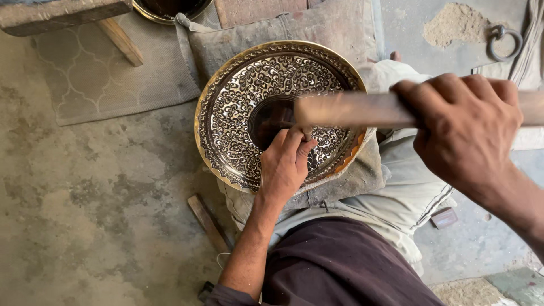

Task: The person sits on the floor with an ornate brass tray resting on a cushion, holding a small punch against the tray surface and striking it with a wooden mallet to work the decorated metal. Later they loop a cord around the tray while continuing to hammer the punch.

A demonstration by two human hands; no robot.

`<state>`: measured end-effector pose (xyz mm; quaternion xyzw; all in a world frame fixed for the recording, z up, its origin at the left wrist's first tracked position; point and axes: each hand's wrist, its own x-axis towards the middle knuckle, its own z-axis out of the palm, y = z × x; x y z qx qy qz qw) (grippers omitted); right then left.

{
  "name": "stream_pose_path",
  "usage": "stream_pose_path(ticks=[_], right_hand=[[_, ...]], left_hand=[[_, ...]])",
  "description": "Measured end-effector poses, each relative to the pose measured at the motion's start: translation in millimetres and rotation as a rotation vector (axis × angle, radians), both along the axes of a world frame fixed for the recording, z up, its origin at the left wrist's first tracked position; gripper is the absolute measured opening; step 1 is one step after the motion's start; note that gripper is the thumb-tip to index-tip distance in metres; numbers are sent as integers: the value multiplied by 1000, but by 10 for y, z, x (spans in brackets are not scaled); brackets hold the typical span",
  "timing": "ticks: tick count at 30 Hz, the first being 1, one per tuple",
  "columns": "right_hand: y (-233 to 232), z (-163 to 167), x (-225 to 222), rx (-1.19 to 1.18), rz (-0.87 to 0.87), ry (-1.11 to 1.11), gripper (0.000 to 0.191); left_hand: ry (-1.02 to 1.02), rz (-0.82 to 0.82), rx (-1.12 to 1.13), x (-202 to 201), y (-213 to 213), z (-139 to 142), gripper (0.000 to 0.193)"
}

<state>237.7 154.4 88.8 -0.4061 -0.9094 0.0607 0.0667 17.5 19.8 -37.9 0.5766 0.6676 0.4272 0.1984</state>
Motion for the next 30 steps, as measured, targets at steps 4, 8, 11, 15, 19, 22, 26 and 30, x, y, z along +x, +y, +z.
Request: stream_pose_path(ticks=[4, 8, 11, 15, 19, 22, 26, 30], right_hand=[[-33, 24, -19, -28, -4, -37, 49], [-88, 122, -63, 46, -30, -273, 45], [-111, 258, -68, 209, 46, -404, 34], [-111, 351, -87, -264, -147, 125, 38], [-140, 374, -71, 269, 41, -578, 30], [-131, 430, -23, 207, 35, -492, 51], [-102, 489, -62, 107, 26, -312, 49], [-121, 531, -221, 142, 86, -243, 61]], left_hand=[[-38, -7, -4, -1, -7, 5, 21], [-16, -12, -13, 1, -8, -4, 20], [-27, -19, -25, 2, 8, 2, 18], [-58, -23, 28, 23, -28, 68, 17], [-67, 45, 16, 71, -33, 152, 18], [-241, 161, 93, 108, -72, 219, 18], [-394, 260, 16, 122, -168, 220, 23], [-236, 210, 90, 132, -149, 63, 18]])
